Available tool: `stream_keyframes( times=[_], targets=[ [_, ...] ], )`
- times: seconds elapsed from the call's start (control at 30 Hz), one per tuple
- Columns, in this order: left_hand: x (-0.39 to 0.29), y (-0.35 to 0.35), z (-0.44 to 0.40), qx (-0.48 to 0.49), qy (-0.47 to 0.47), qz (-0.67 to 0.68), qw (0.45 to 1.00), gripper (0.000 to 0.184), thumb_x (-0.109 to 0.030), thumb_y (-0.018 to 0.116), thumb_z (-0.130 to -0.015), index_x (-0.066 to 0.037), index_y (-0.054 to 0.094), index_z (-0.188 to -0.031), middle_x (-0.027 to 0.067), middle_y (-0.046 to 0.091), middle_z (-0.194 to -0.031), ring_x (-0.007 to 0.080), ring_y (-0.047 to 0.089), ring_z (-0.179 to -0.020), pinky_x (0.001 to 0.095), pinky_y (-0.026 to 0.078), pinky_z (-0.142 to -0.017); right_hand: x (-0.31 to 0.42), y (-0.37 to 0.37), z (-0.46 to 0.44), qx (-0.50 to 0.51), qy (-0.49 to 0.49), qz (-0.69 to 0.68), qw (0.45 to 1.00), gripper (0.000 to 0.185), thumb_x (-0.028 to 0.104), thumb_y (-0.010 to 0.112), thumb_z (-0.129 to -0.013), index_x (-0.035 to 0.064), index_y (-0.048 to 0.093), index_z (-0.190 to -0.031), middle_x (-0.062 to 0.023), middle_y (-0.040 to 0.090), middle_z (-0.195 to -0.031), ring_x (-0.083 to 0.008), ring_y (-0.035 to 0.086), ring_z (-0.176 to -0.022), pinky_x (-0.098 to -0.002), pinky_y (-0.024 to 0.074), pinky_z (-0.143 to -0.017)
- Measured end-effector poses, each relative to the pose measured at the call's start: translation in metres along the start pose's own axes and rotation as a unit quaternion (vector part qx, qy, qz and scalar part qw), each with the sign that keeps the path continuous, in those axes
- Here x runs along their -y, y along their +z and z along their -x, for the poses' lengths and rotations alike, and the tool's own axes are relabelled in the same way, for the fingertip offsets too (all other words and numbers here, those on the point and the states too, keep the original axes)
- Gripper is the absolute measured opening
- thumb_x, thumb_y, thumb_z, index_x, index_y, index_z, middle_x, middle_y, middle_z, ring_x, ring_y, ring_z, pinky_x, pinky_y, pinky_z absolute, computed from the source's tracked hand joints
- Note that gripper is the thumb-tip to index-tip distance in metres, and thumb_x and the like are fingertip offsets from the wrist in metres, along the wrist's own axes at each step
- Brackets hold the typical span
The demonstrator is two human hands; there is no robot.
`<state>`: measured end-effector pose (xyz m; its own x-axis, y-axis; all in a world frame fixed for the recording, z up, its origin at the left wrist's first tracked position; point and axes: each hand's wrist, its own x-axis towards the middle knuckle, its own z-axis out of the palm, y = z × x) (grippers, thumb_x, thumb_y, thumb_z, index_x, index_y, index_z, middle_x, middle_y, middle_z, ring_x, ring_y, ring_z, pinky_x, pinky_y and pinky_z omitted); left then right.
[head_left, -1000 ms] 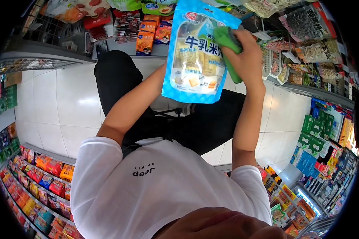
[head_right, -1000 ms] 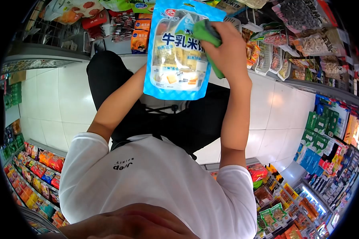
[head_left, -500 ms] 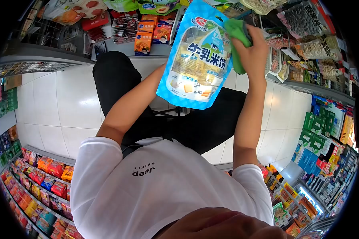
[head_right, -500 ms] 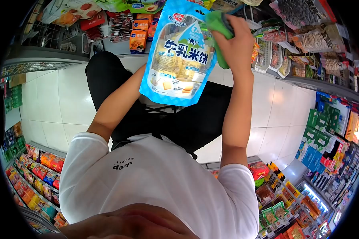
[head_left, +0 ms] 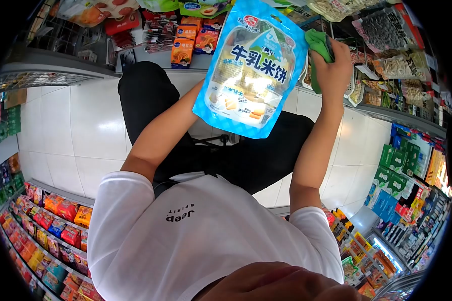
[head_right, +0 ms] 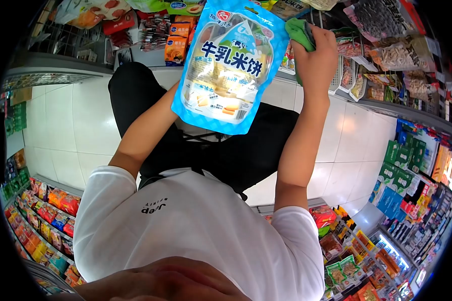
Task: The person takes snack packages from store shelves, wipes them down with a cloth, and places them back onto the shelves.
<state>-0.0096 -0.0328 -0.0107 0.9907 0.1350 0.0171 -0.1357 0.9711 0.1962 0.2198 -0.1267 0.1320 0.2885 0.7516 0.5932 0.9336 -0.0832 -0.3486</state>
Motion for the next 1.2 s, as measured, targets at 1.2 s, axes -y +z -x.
stream_keyframes(
  times=[1.2],
  targets=[
    [-0.008, 0.014, -0.020, -0.203, 0.181, -0.124, 0.954, 0.075, -0.062, 0.036, -0.103, -0.002, 0.049, -0.145, 0.0233, 0.063, -0.131, 0.0354, 0.066, -0.115, 0.0480, 0.058, -0.095, 0.116, -0.001, 0.050, 0.360, -0.086, -0.187, 0.910, 0.042, 0.009, 0.077, -0.072, 0.0012, 0.068, -0.112, -0.0125, 0.065, -0.102, -0.0352, 0.065, -0.090, -0.0396, 0.0529, -0.078]
  ],
)
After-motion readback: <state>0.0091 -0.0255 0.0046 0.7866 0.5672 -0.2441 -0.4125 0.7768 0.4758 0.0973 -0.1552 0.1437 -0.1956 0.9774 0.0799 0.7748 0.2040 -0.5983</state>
